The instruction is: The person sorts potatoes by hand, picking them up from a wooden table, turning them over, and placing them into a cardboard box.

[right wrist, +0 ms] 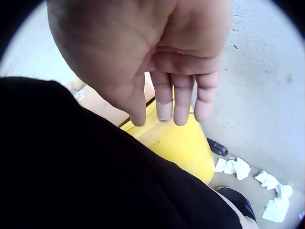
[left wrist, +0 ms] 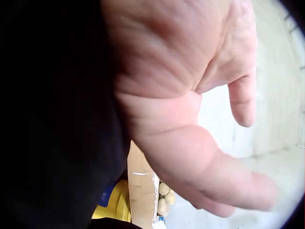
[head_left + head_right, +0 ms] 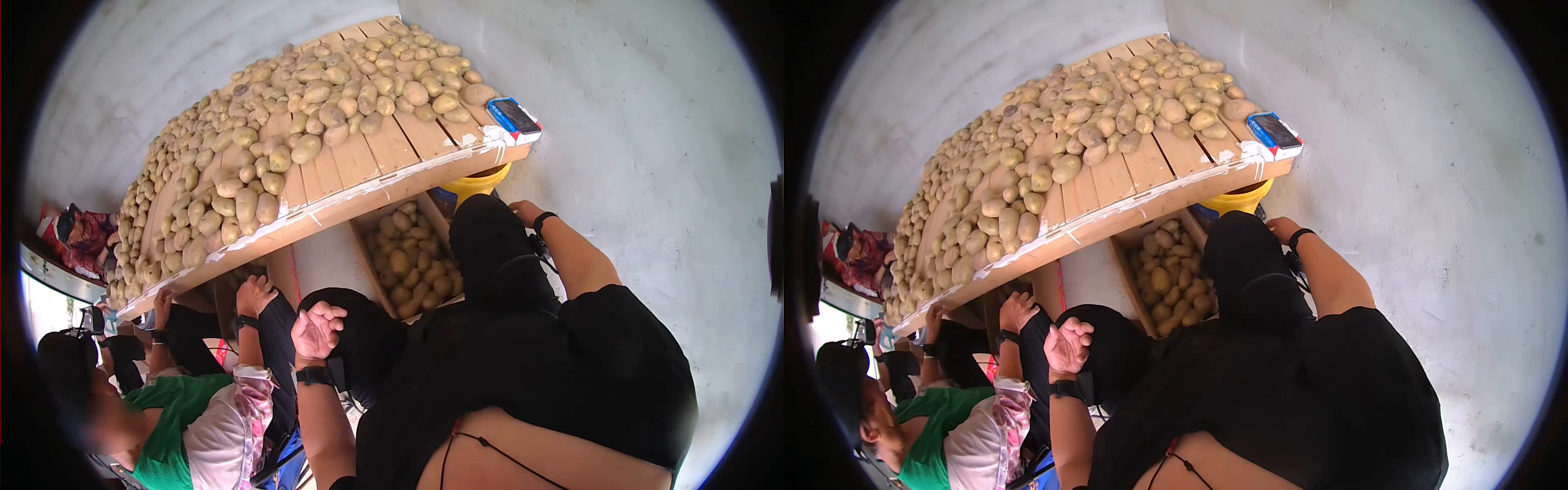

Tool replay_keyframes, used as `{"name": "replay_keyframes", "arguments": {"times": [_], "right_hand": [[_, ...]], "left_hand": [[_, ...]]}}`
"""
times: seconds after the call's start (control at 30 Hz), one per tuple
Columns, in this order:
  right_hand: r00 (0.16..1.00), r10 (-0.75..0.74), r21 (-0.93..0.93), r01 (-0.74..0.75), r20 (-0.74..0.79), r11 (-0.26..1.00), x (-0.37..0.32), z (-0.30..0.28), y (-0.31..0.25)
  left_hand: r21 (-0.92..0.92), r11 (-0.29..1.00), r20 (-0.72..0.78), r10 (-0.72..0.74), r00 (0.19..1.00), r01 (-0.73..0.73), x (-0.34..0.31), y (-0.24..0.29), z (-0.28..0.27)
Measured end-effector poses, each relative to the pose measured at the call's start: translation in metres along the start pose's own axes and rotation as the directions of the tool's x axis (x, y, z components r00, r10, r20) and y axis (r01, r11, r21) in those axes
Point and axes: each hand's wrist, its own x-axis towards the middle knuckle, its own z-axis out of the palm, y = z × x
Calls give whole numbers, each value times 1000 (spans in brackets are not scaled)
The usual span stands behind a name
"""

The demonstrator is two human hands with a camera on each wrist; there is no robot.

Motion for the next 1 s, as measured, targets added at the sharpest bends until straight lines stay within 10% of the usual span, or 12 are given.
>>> {"name": "replay_keyframes", "arguments": {"times": [0.4,0.73,1.0], "right_hand": [[970,237,-41,-235,50,971,-38,-69,-70],[991,-34,-313,73,126,947,-59,-113,-115],[997,-71,-5,71,-22,997,-135,-140,-169]], "left_hand": [[58,998,160,0,987,-9,29,7,-28],[112,992,135,-70,988,55,60,6,-28],[173,977,66,-135,989,121,78,5,-16]]}}
